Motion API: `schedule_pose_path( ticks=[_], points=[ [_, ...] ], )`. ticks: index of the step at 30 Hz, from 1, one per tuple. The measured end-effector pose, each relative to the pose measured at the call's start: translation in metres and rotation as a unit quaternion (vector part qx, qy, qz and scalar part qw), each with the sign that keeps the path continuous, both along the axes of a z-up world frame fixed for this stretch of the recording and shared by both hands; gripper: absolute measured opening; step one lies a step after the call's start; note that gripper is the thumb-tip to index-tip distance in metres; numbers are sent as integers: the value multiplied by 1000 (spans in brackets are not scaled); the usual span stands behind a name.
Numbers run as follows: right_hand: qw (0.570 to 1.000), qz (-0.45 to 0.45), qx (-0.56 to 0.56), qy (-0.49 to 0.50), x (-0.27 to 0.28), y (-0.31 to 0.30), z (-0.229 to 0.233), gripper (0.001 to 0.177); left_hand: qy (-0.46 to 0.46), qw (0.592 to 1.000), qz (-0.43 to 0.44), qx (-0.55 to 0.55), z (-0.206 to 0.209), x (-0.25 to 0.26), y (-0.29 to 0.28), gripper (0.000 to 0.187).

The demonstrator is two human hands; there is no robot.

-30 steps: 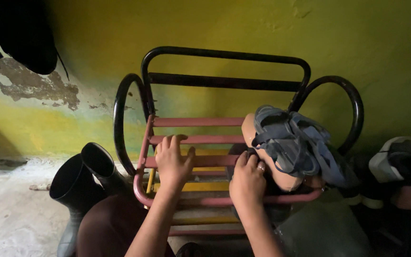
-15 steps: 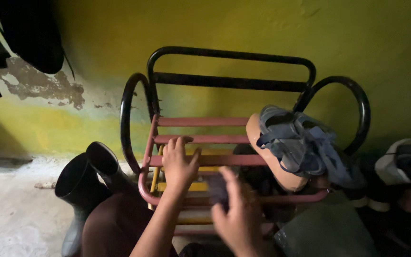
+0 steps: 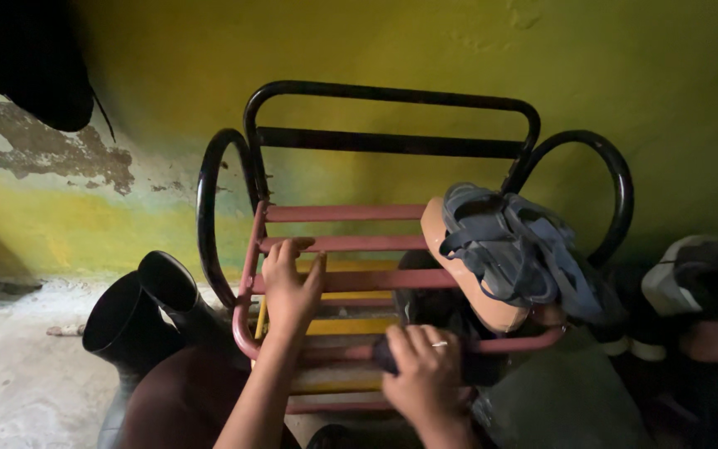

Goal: The person wipes a metal shoe rack with a dark cloth. They then pick up a pair of beige flats and a pair of grey sandals from the floor, wipe them with the cloth, and place them on the rack. The person continues to wipe the rack and the shoes.

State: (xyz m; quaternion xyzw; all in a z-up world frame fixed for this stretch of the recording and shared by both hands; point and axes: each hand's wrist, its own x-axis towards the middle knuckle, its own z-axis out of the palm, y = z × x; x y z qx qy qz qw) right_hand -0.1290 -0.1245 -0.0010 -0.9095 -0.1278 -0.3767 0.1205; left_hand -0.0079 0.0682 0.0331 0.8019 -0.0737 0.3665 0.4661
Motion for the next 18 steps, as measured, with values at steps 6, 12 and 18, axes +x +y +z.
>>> schedule_pose_path(
  ticks=[6,12,18],
  points=[
    [997,-12,3,-78,-5,-47,20,44,3,999,-15,32,8,-7,-9,30],
    [983,62,84,149,5,-51,42,45,-16,988,-42,147,13,-14,-24,35],
    [943,180,200,197,29,-4,41,47,-48,987,-86,128,30,-40,-33,35]
  ],
)
